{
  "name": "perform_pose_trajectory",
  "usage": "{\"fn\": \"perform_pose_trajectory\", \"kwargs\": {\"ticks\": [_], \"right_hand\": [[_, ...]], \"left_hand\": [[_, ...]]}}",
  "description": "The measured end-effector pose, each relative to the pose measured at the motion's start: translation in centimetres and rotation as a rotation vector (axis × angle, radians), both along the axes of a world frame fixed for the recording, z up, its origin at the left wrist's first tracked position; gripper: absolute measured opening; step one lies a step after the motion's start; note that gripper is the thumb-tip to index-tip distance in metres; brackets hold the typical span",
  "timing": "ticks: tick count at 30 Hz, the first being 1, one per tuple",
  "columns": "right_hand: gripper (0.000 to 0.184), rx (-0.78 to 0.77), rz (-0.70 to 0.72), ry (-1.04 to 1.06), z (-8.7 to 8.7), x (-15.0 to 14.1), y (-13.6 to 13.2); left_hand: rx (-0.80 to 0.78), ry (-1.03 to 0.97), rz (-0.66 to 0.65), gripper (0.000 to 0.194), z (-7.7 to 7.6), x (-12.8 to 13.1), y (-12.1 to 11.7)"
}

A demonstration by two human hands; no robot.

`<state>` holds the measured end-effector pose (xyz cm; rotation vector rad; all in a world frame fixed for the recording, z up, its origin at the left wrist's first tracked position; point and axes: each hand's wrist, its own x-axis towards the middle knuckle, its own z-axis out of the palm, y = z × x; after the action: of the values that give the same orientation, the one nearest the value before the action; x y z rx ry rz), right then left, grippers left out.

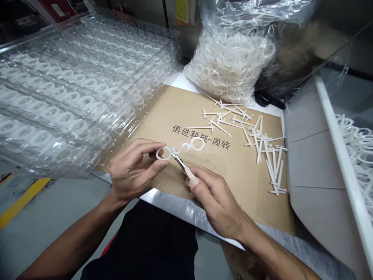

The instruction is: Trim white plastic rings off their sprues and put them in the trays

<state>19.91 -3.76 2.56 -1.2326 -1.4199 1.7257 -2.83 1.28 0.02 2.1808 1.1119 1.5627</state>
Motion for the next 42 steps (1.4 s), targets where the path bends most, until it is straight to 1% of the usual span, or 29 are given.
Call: {"fn": "perform_pose_trajectory", "kwargs": {"ticks": [6,8,14,18,21,25,28,35,42], "right_hand": [[0.04,-0.006,0.001,-0.024,0.1,-0.1,0.0],[0.04,0.013,0.007,-0.045,0.2,-0.2,0.0],[0.043,0.181,0.061,-0.163,0.4,-0.2,0.2],[0.042,0.233,0.081,-0.183,0.3,-0.2,0.3],[0.042,0.218,0.074,-0.178,0.0,-0.3,0.3],[0.041,0.152,0.072,-0.169,-0.5,-0.4,0.2],[0.04,0.122,0.065,-0.149,-0.7,-0.2,0.2],[0.039,0.119,0.058,-0.125,-0.9,-0.1,0.3],[0.04,0.132,0.082,-0.121,-0.6,-0.1,0.5]], "left_hand": [[-0.003,0.002,-0.003,0.029,0.0,0.0,0.0],[-0.005,0.0,0.0,0.028,0.0,0.0,0.0],[0.003,0.001,0.0,0.026,0.0,0.1,0.0],[-0.005,-0.005,0.002,0.026,0.0,0.2,0.1],[-0.016,-0.016,-0.004,0.027,-0.1,0.2,0.1],[-0.032,-0.023,-0.01,0.028,-0.2,0.1,0.0],[-0.036,-0.051,0.009,0.028,-0.3,0.1,0.0],[0.001,-0.074,0.043,0.031,-0.3,0.0,0.1],[0.034,-0.061,0.049,0.034,-0.4,0.0,0.2]]}}
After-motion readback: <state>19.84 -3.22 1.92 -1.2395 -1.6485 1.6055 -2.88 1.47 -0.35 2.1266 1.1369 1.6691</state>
